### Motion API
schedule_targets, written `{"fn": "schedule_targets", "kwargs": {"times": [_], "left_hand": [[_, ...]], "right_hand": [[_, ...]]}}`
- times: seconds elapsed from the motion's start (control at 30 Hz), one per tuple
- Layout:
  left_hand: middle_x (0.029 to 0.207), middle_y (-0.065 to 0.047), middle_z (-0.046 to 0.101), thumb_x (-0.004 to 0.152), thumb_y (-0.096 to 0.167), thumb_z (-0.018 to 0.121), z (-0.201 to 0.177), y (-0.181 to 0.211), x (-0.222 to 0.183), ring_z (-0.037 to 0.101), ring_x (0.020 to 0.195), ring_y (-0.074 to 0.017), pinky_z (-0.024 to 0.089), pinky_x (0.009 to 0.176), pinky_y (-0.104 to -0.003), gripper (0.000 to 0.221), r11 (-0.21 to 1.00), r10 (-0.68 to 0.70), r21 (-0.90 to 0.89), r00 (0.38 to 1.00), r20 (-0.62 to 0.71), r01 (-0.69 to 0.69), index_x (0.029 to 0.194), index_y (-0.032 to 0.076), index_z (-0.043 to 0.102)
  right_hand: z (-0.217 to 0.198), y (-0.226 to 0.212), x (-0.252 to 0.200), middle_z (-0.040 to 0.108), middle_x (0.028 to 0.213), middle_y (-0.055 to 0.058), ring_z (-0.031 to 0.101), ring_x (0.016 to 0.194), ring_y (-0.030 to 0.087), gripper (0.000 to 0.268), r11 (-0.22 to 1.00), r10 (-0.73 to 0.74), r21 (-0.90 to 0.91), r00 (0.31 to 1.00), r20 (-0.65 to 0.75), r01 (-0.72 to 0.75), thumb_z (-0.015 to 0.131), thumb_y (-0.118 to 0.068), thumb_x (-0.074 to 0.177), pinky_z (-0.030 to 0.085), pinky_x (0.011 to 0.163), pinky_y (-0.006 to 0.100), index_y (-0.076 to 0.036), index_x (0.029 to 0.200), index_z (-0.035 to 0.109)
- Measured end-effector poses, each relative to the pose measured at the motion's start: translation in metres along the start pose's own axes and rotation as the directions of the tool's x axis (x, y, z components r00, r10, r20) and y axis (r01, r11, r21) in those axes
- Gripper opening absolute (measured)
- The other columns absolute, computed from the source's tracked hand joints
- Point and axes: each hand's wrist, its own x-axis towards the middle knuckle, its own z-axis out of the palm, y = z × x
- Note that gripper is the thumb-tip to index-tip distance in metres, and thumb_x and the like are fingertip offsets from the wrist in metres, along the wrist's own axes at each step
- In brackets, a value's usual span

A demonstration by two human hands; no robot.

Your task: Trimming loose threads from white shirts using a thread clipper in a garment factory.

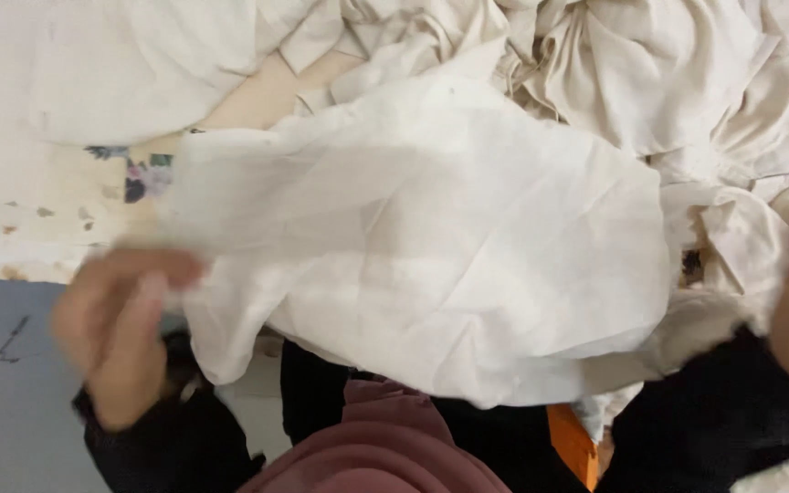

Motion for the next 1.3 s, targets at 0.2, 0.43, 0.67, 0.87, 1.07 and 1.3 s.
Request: {"fn": "schedule_targets", "kwargs": {"times": [0.2,0.43,0.67,0.87,1.07,1.3], "left_hand": [[0.100,-0.011,0.059,0.087,0.011,0.050,0.084,-0.021,0.120,0.054,0.093,-0.0261,0.036,0.086,-0.037,0.019,0.814,0.434,0.359,0.889,0.148,-0.457,0.102,0.001,0.058],[0.084,-0.017,0.062,0.070,0.015,0.063,0.124,-0.032,0.143,0.058,0.087,-0.0388,0.041,0.074,-0.047,0.022,0.983,0.037,0.135,0.863,0.504,-0.121,0.087,0.005,0.055],[0.044,0.002,0.047,0.083,0.035,0.056,0.099,-0.012,0.140,0.043,0.046,-0.0076,0.039,0.048,-0.019,0.035,0.972,-0.200,-0.006,0.849,0.489,0.233,0.058,0.010,0.055],[0.048,0.000,0.052,0.078,0.028,0.061,0.083,0.017,0.130,0.046,0.045,-0.0082,0.039,0.044,-0.019,0.028,0.921,-0.265,-0.079,0.765,0.587,0.380,0.060,0.007,0.059],[0.056,-0.002,0.057,0.074,0.019,0.065,0.057,0.051,0.126,0.051,0.055,-0.0082,0.044,0.050,-0.020,0.017,0.910,-0.223,-0.134,0.736,0.639,0.392,0.068,0.003,0.065],[0.076,-0.011,0.075,0.065,0.011,0.067,0.008,0.095,0.124,0.070,0.060,-0.0199,0.054,0.047,-0.025,0.021,0.843,-0.524,0.176,0.703,0.481,0.509,0.081,-0.001,0.073]], "right_hand": [[0.079,-0.179,0.055,0.054,0.106,0.007,0.050,0.104,0.014,0.018,0.759,-0.494,0.584,0.840,0.226,0.289,0.051,-0.005,0.089,0.047,0.083,0.023,-0.005,0.107,0.052],[0.129,-0.193,0.064,0.065,0.090,0.012,0.059,0.087,0.020,0.040,0.767,-0.469,0.642,0.682,0.561,-0.001,0.066,-0.030,0.072,0.044,0.079,0.035,-0.006,0.104,0.061],[0.075,-0.208,0.053,0.059,0.084,0.018,0.050,0.068,0.019,0.005,0.436,-0.694,0.895,0.667,0.270,0.092,0.062,0.001,0.071,0.037,0.066,0.030,0.005,0.071,0.060],[0.086,-0.163,0.064,0.044,0.048,0.005,0.038,0.039,0.010,0.016,0.443,-0.541,0.890,0.759,0.362,-0.109,0.059,-0.009,0.078,0.031,0.039,0.018,0.004,0.069,0.057],[0.079,-0.133,0.071,0.051,0.054,0.002,0.042,0.052,0.008,0.017,0.523,-0.544,0.851,0.784,0.299,0.039,0.073,-0.010,0.061,0.033,0.052,0.019,-0.001,0.067,0.060],[0.035,-0.091,0.091,0.047,0.056,-0.004,0.039,0.052,0.003,0.030,0.611,-0.480,0.781,0.845,0.236,0.129,0.067,-0.034,0.063,0.025,0.043,0.018,-0.008,0.059,0.053]]}}
